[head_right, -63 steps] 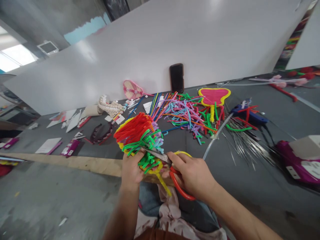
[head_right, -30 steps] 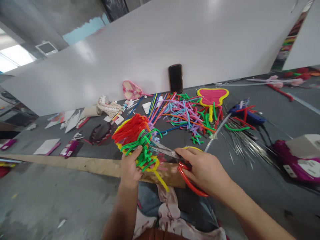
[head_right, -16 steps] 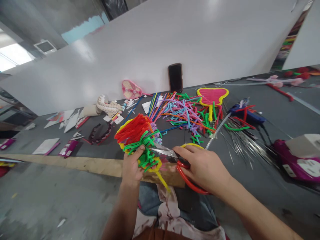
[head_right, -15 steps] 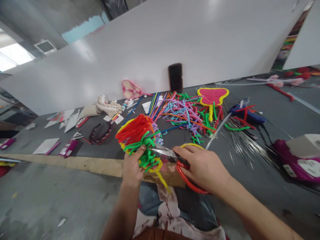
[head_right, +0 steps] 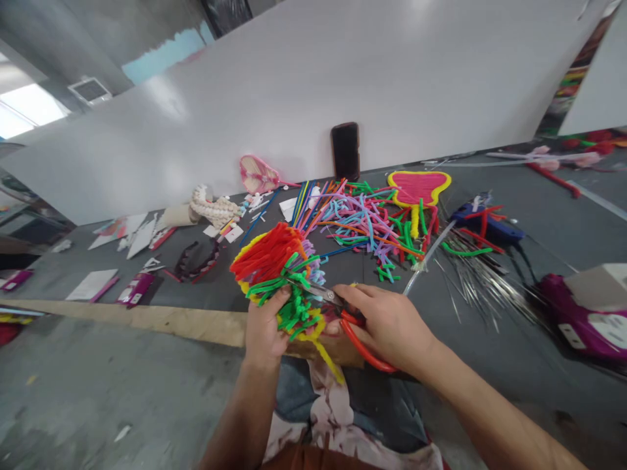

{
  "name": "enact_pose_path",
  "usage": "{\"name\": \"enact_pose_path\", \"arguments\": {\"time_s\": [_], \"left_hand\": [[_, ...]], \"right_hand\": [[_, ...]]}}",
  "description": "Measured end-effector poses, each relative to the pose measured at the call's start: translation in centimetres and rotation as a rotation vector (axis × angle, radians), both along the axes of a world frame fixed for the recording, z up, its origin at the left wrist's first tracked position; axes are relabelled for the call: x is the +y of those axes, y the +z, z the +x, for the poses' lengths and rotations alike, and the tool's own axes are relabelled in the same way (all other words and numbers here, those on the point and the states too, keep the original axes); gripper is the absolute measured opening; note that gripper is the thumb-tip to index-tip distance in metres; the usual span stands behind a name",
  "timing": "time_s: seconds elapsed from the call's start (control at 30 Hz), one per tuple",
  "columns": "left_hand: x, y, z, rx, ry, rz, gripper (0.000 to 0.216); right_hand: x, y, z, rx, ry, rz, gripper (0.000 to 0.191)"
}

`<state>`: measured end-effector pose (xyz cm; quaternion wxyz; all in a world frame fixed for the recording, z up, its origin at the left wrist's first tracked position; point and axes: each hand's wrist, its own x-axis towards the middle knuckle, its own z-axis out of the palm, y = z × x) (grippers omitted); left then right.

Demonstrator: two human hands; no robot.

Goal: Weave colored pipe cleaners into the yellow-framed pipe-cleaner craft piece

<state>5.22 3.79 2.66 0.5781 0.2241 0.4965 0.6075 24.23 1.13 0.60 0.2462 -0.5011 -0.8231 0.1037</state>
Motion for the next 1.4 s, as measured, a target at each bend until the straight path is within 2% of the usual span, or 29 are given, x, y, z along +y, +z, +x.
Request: {"name": "enact_pose_path", "arguments": {"time_s": [0.2, 0.47, 0.6, 0.93, 1.17, 1.4], "left_hand": [[-0.3, 0.1, 0.3, -0.018, -0.003, -0.007, 0.05], [-0.1, 0.0, 0.0, -0.02, 0.056, 0.011, 0.042], [0.1, -0.4, 0.0, 0.015, 0.066, 0.077, 0.04], [0.0, -0.8, 0.0, 0.087, 0.126, 0.114, 0.046], [0.1, -1.0, 0.0, 0.107, 0.146, 0.112, 0.052], [-0.2, -0.8, 0.2, 0.121, 0.126, 0.125, 0.048]], "right_hand": [[-0.4, -0.7, -0.5, 0.093, 0.003, -0.004, 0.038], [-0.3, -0.7, 0.0, 0.064, -0.008, -0.011, 0.038], [-0.3, -0.6, 0.2, 0.058, -0.004, -0.015, 0.039], [-0.4, -1.2, -0.1, 0.095, -0.015, -0.09, 0.041], [-0.3, -1.2, -0.1, 0.201, 0.035, -0.166, 0.037], [-0.3, -1.1, -0.6, 0.126, -0.008, -0.103, 0.036]]}}
